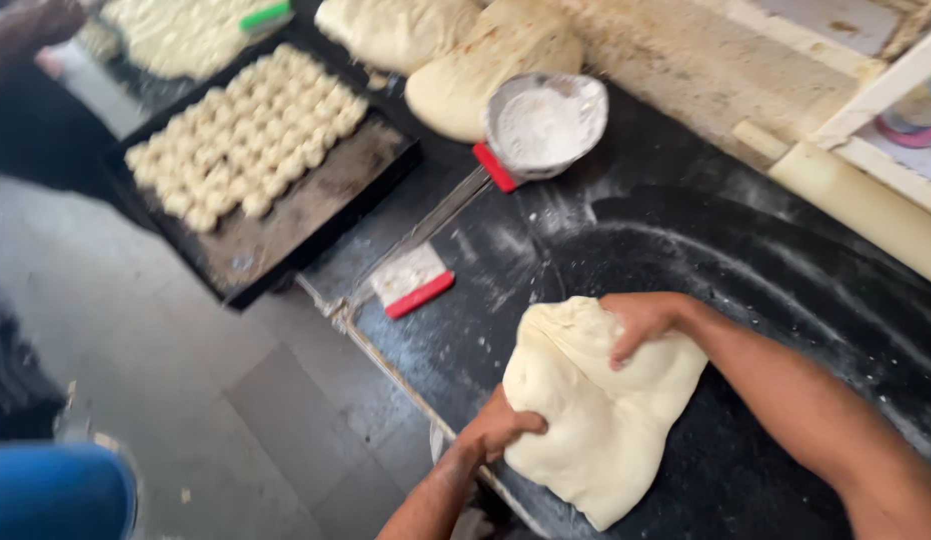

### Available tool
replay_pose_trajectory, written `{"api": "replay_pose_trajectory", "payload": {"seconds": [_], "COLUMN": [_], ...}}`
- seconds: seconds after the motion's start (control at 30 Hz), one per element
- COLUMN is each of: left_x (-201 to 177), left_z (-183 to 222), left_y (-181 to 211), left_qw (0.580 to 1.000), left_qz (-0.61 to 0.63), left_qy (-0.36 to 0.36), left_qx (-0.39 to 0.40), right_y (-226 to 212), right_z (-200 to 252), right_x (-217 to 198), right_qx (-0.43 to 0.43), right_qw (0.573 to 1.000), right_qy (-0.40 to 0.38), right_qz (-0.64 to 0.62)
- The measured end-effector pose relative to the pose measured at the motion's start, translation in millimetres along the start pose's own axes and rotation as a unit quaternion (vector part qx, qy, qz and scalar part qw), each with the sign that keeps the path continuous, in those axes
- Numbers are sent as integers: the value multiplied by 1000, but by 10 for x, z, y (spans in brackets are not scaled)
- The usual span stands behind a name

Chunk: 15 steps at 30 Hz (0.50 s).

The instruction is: The person manipulates large pieces of dough on a floured workbench, spreading butter or oil over the surface and folding it repeatedly before moving it to a storage area.

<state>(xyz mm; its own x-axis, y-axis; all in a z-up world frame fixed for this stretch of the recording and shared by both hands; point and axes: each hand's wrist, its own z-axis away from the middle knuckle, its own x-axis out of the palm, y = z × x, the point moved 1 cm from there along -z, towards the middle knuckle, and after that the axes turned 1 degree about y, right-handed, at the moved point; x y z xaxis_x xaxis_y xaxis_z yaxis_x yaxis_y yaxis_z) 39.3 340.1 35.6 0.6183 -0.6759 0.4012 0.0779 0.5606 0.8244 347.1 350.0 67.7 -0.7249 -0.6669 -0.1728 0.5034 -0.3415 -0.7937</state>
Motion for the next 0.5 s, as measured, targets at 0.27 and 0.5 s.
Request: {"api": "replay_pose_trajectory", "payload": {"seconds": [0.27, 0.5], "left_x": [461, 124], "left_z": [656, 1625], "left_y": [-458, -20], "left_qw": [982, 966], "left_qz": [60, 52], "left_qy": [-106, -119], "left_qx": [142, 225], "right_y": [10, -387], "right_z": [882, 893], "right_x": [392, 814], "right_qx": [34, 37], "right_qw": [993, 989], "right_qy": [1, 68], "right_qz": [-115, -129]}}
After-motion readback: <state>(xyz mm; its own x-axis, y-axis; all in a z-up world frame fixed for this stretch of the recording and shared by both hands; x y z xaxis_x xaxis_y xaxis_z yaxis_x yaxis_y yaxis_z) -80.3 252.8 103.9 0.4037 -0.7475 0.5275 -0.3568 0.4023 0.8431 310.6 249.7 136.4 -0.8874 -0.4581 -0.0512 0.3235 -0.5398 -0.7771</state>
